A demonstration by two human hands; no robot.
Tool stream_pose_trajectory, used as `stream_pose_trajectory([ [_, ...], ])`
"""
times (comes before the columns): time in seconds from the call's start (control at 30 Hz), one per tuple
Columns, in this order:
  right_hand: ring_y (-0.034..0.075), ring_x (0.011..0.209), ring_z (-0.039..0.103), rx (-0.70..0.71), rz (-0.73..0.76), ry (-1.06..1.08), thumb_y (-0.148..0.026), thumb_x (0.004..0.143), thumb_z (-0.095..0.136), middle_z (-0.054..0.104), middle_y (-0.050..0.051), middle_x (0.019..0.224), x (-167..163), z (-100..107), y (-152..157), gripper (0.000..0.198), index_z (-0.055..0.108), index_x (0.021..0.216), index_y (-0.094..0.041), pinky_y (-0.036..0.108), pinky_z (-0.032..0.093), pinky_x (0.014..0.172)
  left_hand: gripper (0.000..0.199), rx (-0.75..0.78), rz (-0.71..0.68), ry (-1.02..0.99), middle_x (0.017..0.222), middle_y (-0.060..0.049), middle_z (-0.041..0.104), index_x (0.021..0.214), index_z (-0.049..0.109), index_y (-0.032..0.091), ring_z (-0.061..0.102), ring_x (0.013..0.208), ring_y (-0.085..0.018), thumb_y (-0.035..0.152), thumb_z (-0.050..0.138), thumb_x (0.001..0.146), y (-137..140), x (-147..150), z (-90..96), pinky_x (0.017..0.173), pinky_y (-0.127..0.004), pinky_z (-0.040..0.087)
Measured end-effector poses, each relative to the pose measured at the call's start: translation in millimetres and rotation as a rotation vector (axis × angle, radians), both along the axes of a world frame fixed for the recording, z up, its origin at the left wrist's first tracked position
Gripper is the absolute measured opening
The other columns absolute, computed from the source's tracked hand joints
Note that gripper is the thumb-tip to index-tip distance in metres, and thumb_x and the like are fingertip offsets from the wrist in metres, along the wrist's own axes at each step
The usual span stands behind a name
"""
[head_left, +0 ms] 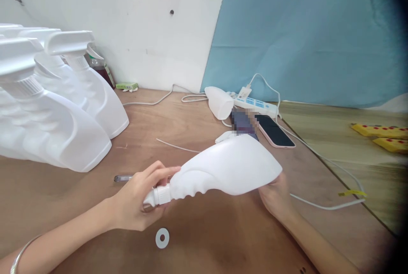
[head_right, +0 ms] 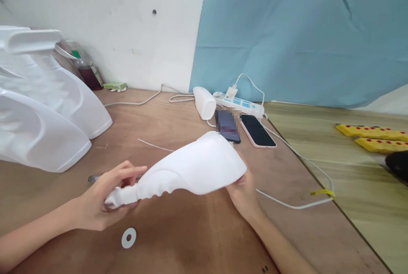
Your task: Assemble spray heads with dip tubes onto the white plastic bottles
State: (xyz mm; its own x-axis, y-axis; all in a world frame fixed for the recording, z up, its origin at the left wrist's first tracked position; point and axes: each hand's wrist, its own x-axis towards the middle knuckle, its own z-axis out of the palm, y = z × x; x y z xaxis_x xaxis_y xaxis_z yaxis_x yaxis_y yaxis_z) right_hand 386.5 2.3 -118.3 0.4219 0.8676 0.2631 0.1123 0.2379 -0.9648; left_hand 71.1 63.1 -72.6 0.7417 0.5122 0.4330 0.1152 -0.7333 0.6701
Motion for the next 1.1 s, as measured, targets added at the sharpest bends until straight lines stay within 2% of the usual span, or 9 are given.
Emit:
stream_pose_trajectory([
  [0.1, 0.025, 0.105, 0.056, 0.016, -0.076, -0.051, -0.017, 0.053, 0.079, 0.063, 0.004, 0.11, 1, 5, 2, 0.051, 0.061, 0.1, -0.025, 0.032, 0.045, 0.09, 0.055, -0.124, 0.106, -0.076, 0.082, -0.003, 0.047, 0.121, 0.037, 0.019, 0.05, 0.069, -0.012, 0.009, 0.058, 0.071, 3, 1, -1.1, 0.056, -0.022, 0.045],
  [0.27, 0.023, 0.1, 0.057, -0.024, -0.2, -0.092, -0.021, 0.054, 0.078, 0.065, 0.003, 0.104, -4, 15, 4, 0.051, 0.06, 0.102, -0.024, 0.033, 0.046, 0.086, 0.026, -0.327, 0.388, -0.179, 0.089, -0.002, 0.054, 0.09, 0.049, 0.019, 0.057, 0.074, -0.012, 0.02, 0.066, 0.071, 8, 1, 8.3, 0.058, -0.02, 0.05],
  [0.43, 0.019, 0.091, 0.058, -0.005, -0.189, -0.07, -0.025, 0.057, 0.077, 0.065, 0.0, 0.095, -7, 18, 7, 0.041, 0.062, 0.095, -0.024, 0.032, 0.047, 0.082, 0.028, -0.46, 0.384, -0.186, 0.091, -0.002, 0.057, 0.093, 0.051, 0.02, 0.061, 0.068, -0.013, 0.024, 0.067, 0.071, 10, 1, 9.9, 0.054, -0.022, 0.052],
  [0.6, 0.014, 0.068, 0.053, -0.013, -0.135, -0.101, -0.031, 0.063, 0.074, 0.057, -0.003, 0.071, -5, 18, 8, 0.021, 0.059, 0.075, -0.023, 0.027, 0.046, 0.064, 0.025, -0.188, 0.35, -0.151, 0.09, -0.003, 0.055, 0.096, 0.052, 0.019, 0.058, 0.075, -0.013, 0.017, 0.063, 0.073, 11, 0, 3.7, 0.06, -0.022, 0.048],
  [0.7, 0.013, 0.06, 0.046, 0.001, -0.149, -0.107, -0.032, 0.066, 0.072, 0.049, -0.004, 0.063, -6, 18, 7, 0.023, 0.051, 0.064, -0.022, 0.024, 0.041, 0.055, 0.034, -0.082, 0.344, -0.161, 0.088, -0.003, 0.056, 0.102, 0.05, 0.019, 0.057, 0.078, -0.014, 0.015, 0.065, 0.072, 10, -1, 1.6, 0.066, -0.025, 0.048],
  [0.83, 0.013, 0.064, 0.048, 0.069, -0.059, 0.051, -0.036, 0.076, 0.063, 0.048, -0.003, 0.066, -9, 19, 8, 0.026, 0.048, 0.062, -0.021, 0.024, 0.042, 0.059, 0.045, -0.118, 0.339, -0.213, 0.087, -0.003, 0.058, 0.11, 0.044, 0.02, 0.058, 0.08, -0.014, 0.014, 0.066, 0.071, 9, 0, 0.8, 0.068, -0.025, 0.049],
  [0.93, 0.014, 0.067, 0.052, 0.073, 0.015, 0.115, -0.039, 0.081, 0.056, 0.051, -0.002, 0.066, -13, 21, 8, 0.025, 0.052, 0.064, -0.022, 0.027, 0.045, 0.064, 0.042, -0.107, 0.37, -0.25, 0.087, -0.003, 0.057, 0.107, 0.044, 0.02, 0.058, 0.079, -0.013, 0.013, 0.065, 0.072, 9, 1, 0.7, 0.065, -0.023, 0.049],
  [1.03, 0.019, 0.087, 0.057, 0.044, 0.046, 0.131, -0.033, 0.075, 0.063, 0.061, 0.0, 0.084, -17, 24, 8, 0.012, 0.059, 0.083, -0.024, 0.033, 0.047, 0.078, 0.027, -0.003, 0.353, -0.237, 0.09, -0.004, 0.056, 0.095, 0.049, 0.019, 0.057, 0.076, -0.012, 0.007, 0.062, 0.073, 9, 0, -0.5, 0.059, -0.021, 0.048],
  [1.1, 0.02, 0.103, 0.054, 0.032, 0.073, 0.134, -0.027, 0.07, 0.069, 0.061, 0.001, 0.102, -20, 25, 6, 0.029, 0.057, 0.097, -0.027, 0.035, 0.044, 0.088, 0.021, 0.133, 0.3, -0.234, 0.09, -0.005, 0.056, 0.087, 0.05, 0.018, 0.056, 0.075, -0.012, 0.002, 0.058, 0.074, 9, -1, -1.1, 0.058, -0.021, 0.047],
])
